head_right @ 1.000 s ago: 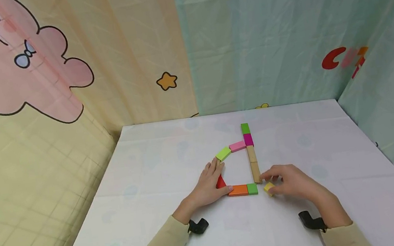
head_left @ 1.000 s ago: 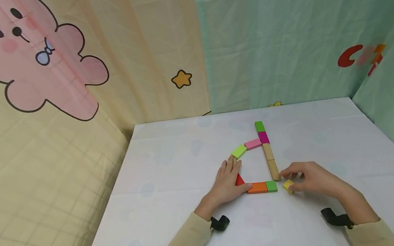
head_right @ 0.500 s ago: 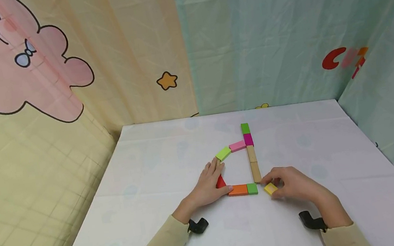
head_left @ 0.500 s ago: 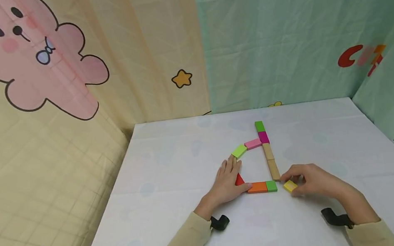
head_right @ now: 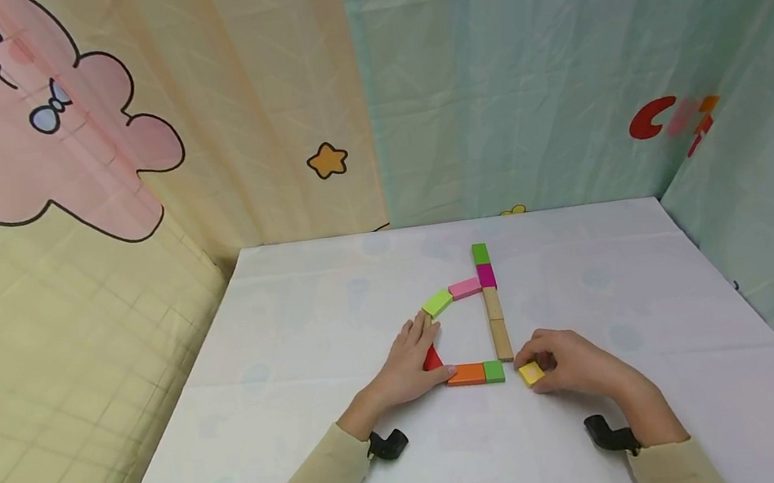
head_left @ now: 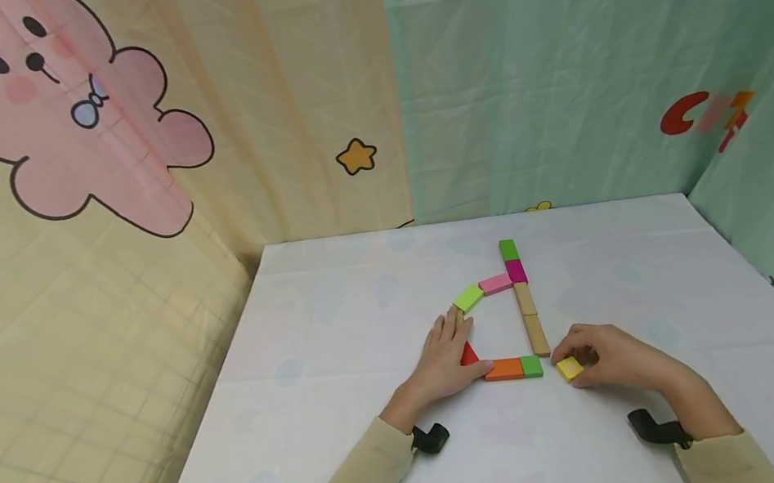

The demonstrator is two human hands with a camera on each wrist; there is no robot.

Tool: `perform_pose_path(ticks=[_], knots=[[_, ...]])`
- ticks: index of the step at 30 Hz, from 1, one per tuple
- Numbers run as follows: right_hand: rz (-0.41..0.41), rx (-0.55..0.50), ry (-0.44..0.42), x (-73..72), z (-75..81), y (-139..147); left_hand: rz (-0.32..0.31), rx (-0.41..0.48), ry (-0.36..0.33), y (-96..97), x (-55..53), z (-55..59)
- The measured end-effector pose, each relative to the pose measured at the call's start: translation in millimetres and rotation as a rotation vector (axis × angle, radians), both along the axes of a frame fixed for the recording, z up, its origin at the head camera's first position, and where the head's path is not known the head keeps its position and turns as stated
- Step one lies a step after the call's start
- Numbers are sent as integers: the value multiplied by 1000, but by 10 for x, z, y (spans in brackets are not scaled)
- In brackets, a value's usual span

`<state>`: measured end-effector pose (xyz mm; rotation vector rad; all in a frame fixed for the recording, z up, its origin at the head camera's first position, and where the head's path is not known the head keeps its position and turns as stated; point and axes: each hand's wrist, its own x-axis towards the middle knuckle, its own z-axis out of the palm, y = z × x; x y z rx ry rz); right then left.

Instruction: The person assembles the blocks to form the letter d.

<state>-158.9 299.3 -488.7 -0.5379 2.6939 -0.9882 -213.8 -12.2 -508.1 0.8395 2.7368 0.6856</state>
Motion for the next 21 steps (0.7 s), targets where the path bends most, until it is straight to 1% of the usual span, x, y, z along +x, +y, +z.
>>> perform_pose_path(ticks=[6,11,17,21], knots=[[-10,-13,3,-6,-24,14,-3,-9,-3,-2,-6,7],[-16,-62,-4,0,-15,16,-4,-5,-6,-7,-16,6],[-1,-94,24,20,-10,-1,-7,-10,-5,-8,-16,-7],[-14,-113,51,29,-19,-25,-6,-12,-11,-4,-10,-4]])
